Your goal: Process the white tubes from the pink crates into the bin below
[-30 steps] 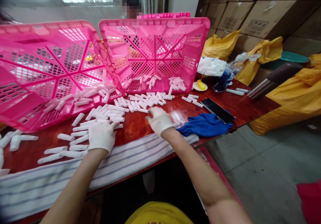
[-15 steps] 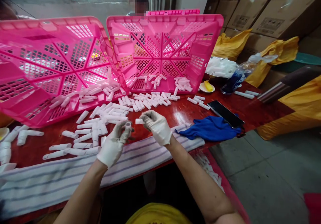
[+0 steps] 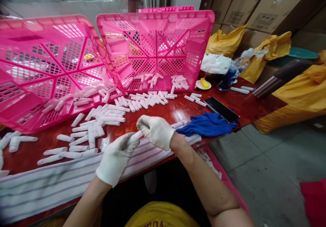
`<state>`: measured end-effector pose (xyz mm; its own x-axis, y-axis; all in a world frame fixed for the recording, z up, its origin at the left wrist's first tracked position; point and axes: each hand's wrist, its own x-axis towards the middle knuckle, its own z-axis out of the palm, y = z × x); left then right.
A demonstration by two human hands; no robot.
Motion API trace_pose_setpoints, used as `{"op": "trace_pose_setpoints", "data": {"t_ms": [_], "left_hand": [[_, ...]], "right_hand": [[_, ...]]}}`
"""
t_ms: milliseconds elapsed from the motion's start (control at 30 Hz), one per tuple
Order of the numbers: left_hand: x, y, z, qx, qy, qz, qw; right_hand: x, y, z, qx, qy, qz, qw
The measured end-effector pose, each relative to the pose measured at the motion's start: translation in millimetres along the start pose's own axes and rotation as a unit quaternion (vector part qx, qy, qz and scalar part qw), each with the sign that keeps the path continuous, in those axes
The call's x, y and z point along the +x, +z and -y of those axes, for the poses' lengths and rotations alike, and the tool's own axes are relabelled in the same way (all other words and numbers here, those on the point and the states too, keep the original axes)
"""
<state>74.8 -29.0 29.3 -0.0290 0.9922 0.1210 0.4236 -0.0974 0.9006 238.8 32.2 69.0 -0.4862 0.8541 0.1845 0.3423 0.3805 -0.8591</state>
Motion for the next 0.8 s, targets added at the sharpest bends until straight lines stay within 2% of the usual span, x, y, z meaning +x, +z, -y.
{"op": "trace_pose_setpoints", "data": {"t_ms": [67, 133, 167, 267, 333, 433, 500, 533, 567, 667, 733, 800], "left_hand": [[1, -0.1, -5, -0.036, -0.021, 0.024, 0.999], [2, -0.3, -7, -0.059, -0.055, 0.037, 0.996], [2, -0.3, -7, -0.058, -0.064, 0.031, 0.996], [3, 1.0, -4, -0.019, -0.066, -0.015, 0.998], [4, 2.9, -3, 0.015, -0.040, -0.044, 0.998], [4, 5.0, -6, 0.017, -0.015, -0.073, 0.997], [3, 3.6, -10, -0.073, -0.078, -0.026, 0.994], [3, 1.7, -12, -0.147, -0.126, 0.027, 0.981], [3, -0.9, -13, -0.229, -0.170, 0.093, 0.954], [2, -10.0, -10, -0.440, -0.233, 0.274, 0.823], [3, -13.6, -6, -0.511, -0.247, 0.338, 0.751], [2, -12.4, -3, -0.538, -0.259, 0.357, 0.719]], "right_hand": [[0, 5, 3, 0.051, -0.004, 0.017, 0.999], [-2, 10, 1, 0.131, 0.001, 0.007, 0.991], [-3, 13, -2, 0.171, 0.003, -0.023, 0.985], [-7, 20, -13, 0.256, 0.022, -0.182, 0.949], [-8, 26, -17, 0.272, 0.049, -0.232, 0.932], [-6, 30, -17, 0.278, 0.070, -0.214, 0.934], [-4, 29, -14, 0.281, 0.058, -0.196, 0.938], [-4, 28, -13, 0.281, 0.049, -0.184, 0.941], [-4, 25, -12, 0.278, 0.038, -0.167, 0.945], [-8, 14, -11, 0.276, -0.013, -0.105, 0.955], [-11, 8, -13, 0.277, -0.055, -0.064, 0.957], [-14, 6, -15, 0.283, -0.065, -0.053, 0.955]]}}
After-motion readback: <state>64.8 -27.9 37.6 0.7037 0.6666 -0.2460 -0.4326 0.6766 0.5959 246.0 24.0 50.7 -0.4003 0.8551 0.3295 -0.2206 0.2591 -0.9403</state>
